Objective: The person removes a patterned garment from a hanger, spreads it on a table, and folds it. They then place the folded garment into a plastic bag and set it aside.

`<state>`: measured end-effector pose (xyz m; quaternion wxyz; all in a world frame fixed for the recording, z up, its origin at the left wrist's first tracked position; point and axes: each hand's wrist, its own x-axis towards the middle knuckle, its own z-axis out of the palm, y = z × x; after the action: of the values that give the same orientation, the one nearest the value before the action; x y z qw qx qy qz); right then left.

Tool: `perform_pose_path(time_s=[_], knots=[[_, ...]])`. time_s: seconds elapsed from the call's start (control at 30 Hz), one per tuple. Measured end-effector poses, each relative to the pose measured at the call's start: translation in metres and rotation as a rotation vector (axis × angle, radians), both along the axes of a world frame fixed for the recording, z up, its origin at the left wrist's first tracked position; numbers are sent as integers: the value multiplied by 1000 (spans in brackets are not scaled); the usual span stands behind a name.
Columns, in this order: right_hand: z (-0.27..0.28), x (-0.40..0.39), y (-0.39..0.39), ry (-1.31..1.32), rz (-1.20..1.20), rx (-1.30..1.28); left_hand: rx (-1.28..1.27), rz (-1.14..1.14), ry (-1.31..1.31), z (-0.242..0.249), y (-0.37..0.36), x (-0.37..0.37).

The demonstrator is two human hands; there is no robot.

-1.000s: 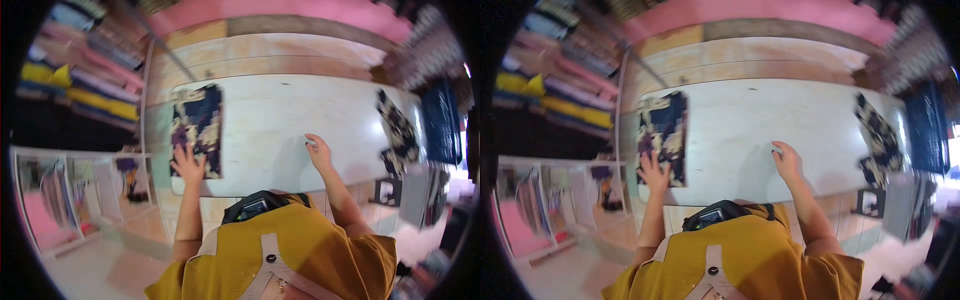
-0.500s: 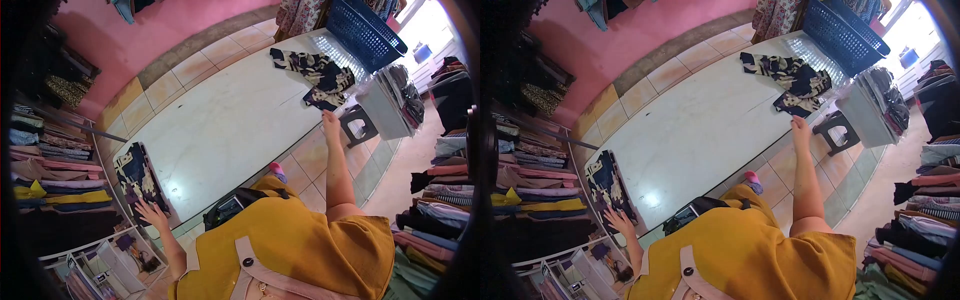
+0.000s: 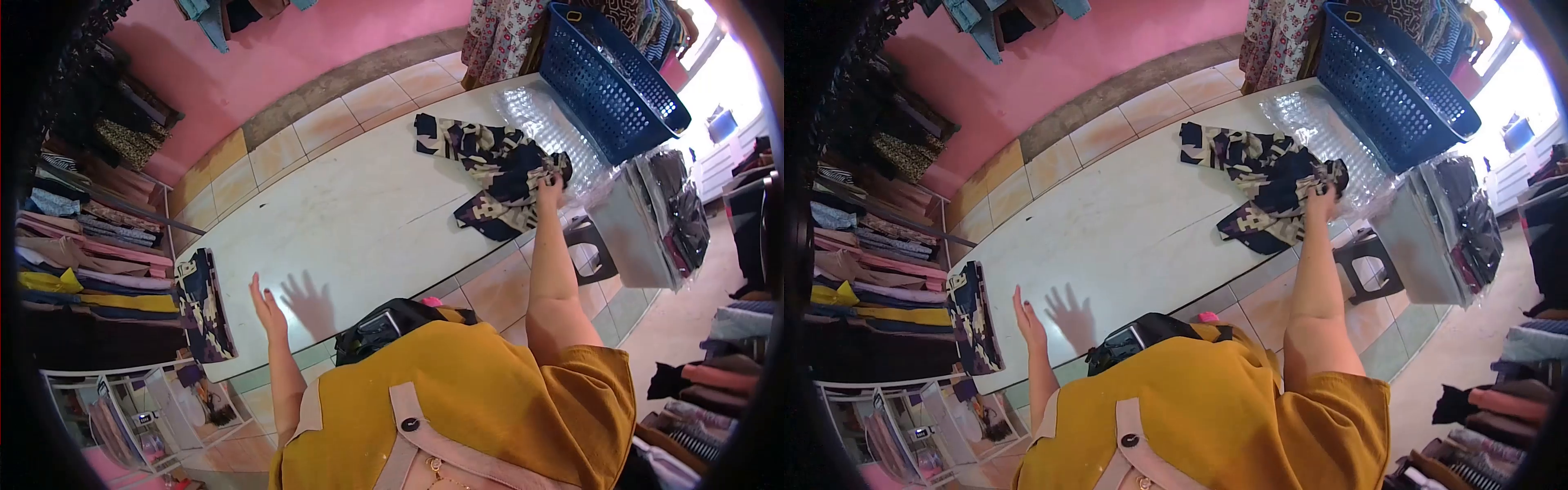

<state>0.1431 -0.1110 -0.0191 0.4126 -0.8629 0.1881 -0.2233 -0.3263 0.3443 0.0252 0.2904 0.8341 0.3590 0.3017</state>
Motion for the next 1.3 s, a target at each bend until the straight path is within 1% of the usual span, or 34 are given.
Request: perform_pose_path(time_s=[0.07, 0.13, 0.17, 0.2, 0.23, 0.27, 0.3, 0.33, 0.37, 0.4, 0.43, 0.47, 0.5, 0.53, 0.6, 0.67, 0.7, 0.73, 0.77, 0.8, 0.87, 0.9, 0.93, 0.97, 1.0, 1.03, 1.07, 1.13, 1.17, 1.2, 1.27, 1.3], knots=[[4, 7, 10, 96, 182, 7, -270, -136, -270, 2, -19, 33], [10, -2, 55, -164, 457, 291, -595, -191, -265, 22, -48, 66], [38, -32, 85, -171, 600, 253, -671, -169, -198, 29, -65, 82], [63, -68, 116, -146, 781, 313, -824, -203, -168, 24, -73, 93], [55, -96, 140, -178, 1015, 336, -1016, -224, -144, 28, -85, 106], [75, -131, 155, 79, 1226, 210, -1165, -252, -111, 30, -94, 118], [70, -160, 166, 126, 1489, 251, -1289, -303, -139, 29, -102, 125], [63, -176, 174, 146, 1819, 385, -1379, -300, -168, 31, -111, 134], [91, -184, 172, 259, 2018, 234, -1381, -205, -143, 18, -112, 142], [87, -185, 174, 258, 2031, 241, -1383, -116, -118, -1, -108, 146], [77, -181, 171, 126, 1928, 185, -1379, -106, -123, -15, -101, 144], [67, -174, 166, 1, 1819, 126, -1248, -64, -61, -28, -94, 141], [51, -157, 159, -91, 1661, 52, -1119, -25, -2, -35, -88, 138], [40, -135, 147, -176, 1500, -21, -1146, 13, -33, -26, -83, 138], [64, -106, 116, -181, 1148, -306, -1135, 114, -8, -12, -70, 127], [60, -93, 92, -24, 948, -556, -1053, 84, -83, -34, -41, 96], [47, -88, 81, 5, 976, -580, -1046, 85, -94, -24, -34, 81], [34, -86, 74, 38, 1002, -602, -1049, 130, -61, -27, -21, 61], [33, -89, 72, 10, 1036, -588, -1046, 164, -56, -13, -15, 46], [29, -86, 70, 14, 1040, -590, -1065, 222, -51, -13, -4, 27], [19, -79, 69, 56, 1186, -507, -1103, 382, -36, -6, 12, -6], [27, -80, 77, 6, 1156, -480, -1111, 385, -21, -10, 22, -25], [30, -76, 81, 11, 1161, -482, -1117, 386, -6, -15, 34, -42], [32, -69, 84, 103, 1198, -479, -1120, 391, -4, -18, 43, -54], [35, -65, 88, 197, 1232, -474, -1174, 437, -75, -21, 52, -65], [45, -61, 96, 257, 1228, -507, -1227, 483, -147, -19, 56, -68], [50, -56, 101, 266, 1228, -510, -1233, 486, -140, -21, 59, -68], [58, -45, 112, 450, 1260, -502, -1020, 580, -6, -9, 57, -49], [64, -42, 119, 487, 1253, -586, -927, 586, 21, -14, 61, -42], [77, -46, 129, 498, 1265, -595, -936, 601, 26, -16, 65, -34], [103, -66, 154, 326, 1291, -839, -745, 539, 53, -20, 74, -17], [99, -70, 161, 400, 1350, -817, -755, 547, 59, -24, 78, -10]])
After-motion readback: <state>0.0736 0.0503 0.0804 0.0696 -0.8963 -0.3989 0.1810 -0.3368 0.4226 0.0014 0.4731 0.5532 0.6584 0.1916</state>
